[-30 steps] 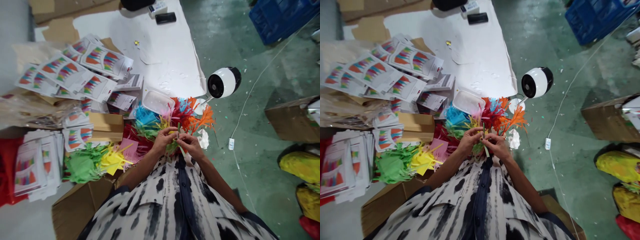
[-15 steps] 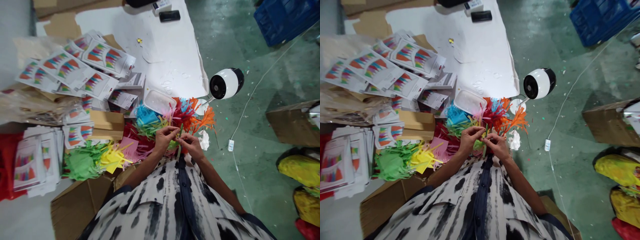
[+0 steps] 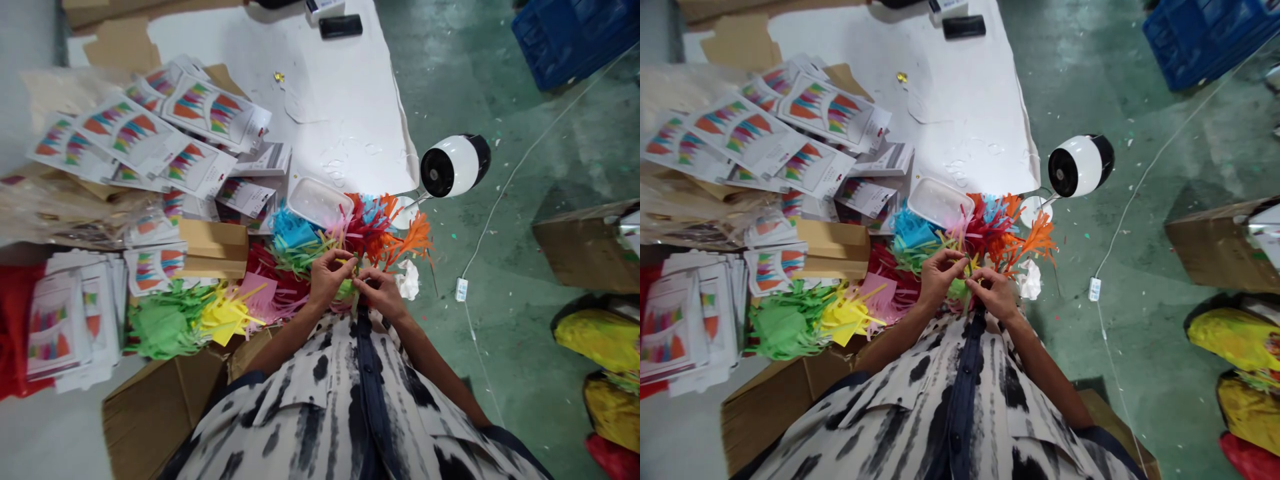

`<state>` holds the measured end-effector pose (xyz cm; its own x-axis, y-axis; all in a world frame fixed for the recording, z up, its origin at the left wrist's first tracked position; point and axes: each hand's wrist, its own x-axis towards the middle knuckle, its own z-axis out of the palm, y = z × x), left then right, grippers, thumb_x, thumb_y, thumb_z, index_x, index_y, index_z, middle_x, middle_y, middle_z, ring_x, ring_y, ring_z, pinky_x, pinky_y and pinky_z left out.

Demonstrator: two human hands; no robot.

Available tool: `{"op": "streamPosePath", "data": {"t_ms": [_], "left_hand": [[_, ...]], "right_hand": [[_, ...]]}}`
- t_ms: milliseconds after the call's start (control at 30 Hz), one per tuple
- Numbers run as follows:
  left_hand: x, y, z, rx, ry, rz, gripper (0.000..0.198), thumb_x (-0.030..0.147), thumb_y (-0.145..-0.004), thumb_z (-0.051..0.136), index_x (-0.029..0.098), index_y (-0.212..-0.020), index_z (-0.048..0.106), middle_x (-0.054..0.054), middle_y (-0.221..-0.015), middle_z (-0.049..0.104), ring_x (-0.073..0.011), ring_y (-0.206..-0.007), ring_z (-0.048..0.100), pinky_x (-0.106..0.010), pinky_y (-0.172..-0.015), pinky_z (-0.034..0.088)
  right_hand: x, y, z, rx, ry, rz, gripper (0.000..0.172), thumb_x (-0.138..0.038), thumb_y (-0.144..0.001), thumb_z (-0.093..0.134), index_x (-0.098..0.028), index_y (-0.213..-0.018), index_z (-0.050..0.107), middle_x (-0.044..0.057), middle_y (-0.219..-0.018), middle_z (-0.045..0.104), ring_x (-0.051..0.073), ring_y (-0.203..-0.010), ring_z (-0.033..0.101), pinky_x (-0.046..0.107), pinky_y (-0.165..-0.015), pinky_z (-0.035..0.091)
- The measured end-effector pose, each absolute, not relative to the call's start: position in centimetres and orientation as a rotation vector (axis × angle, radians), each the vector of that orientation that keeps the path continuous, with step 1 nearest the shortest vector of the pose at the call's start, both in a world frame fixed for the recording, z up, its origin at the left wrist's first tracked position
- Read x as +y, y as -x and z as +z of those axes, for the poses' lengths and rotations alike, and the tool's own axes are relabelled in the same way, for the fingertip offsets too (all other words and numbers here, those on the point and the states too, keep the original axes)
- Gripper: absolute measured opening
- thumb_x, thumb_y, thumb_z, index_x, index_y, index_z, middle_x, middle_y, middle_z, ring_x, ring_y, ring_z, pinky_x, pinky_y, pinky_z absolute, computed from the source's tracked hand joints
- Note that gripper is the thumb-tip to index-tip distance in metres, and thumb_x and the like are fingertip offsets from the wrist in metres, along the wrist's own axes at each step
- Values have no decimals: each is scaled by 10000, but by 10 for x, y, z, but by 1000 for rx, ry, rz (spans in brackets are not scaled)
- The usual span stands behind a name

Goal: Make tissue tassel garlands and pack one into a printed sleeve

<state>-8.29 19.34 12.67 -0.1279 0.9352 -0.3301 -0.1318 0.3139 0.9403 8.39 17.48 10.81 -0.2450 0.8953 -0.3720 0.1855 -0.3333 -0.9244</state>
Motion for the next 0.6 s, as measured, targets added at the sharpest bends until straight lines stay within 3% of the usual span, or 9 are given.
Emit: {"op": "streamPosePath", "data": {"t_ms": [100, 200, 400, 600], "left_hand": [[193, 85, 124, 1307, -818, 1092, 271, 417, -822, 818, 179, -866, 697, 32, -621, 670, -128, -538, 655, -229, -563, 513], [193, 89, 123, 1240, -891, 1060, 288, 420, -812, 832, 182, -894, 692, 20, -730, 690, -115, -591, 651, -219, -578, 500], [197, 98, 115, 1175, -963, 1126, 284, 402, -797, 867, 169, -786, 705, 4, -814, 660, -89, -624, 594, -221, -592, 475], [199, 113, 92, 828, -618, 981, 430, 461, -657, 957, 139, -688, 675, -26, -822, 674, -72, -572, 553, -217, -525, 425]], "right_hand": [[176, -84, 110, -1302, 1417, 1695, 378, -580, -834, 779, -210, -812, 703, 4, -772, 639, 131, -609, 524, 269, -546, 402], [177, -84, 113, -1317, 1412, 1739, 389, -578, -813, 798, -207, -788, 684, -11, -715, 615, 122, -573, 504, 264, -524, 377], [175, -85, 115, -1183, 1356, 1892, 371, -533, -796, 832, -201, -770, 668, -23, -704, 576, 114, -591, 481, 256, -540, 356], [170, -93, 108, -918, 1214, 2105, 431, -557, -753, 860, -198, -716, 623, -20, -732, 537, 101, -607, 415, 243, -533, 315]]}}
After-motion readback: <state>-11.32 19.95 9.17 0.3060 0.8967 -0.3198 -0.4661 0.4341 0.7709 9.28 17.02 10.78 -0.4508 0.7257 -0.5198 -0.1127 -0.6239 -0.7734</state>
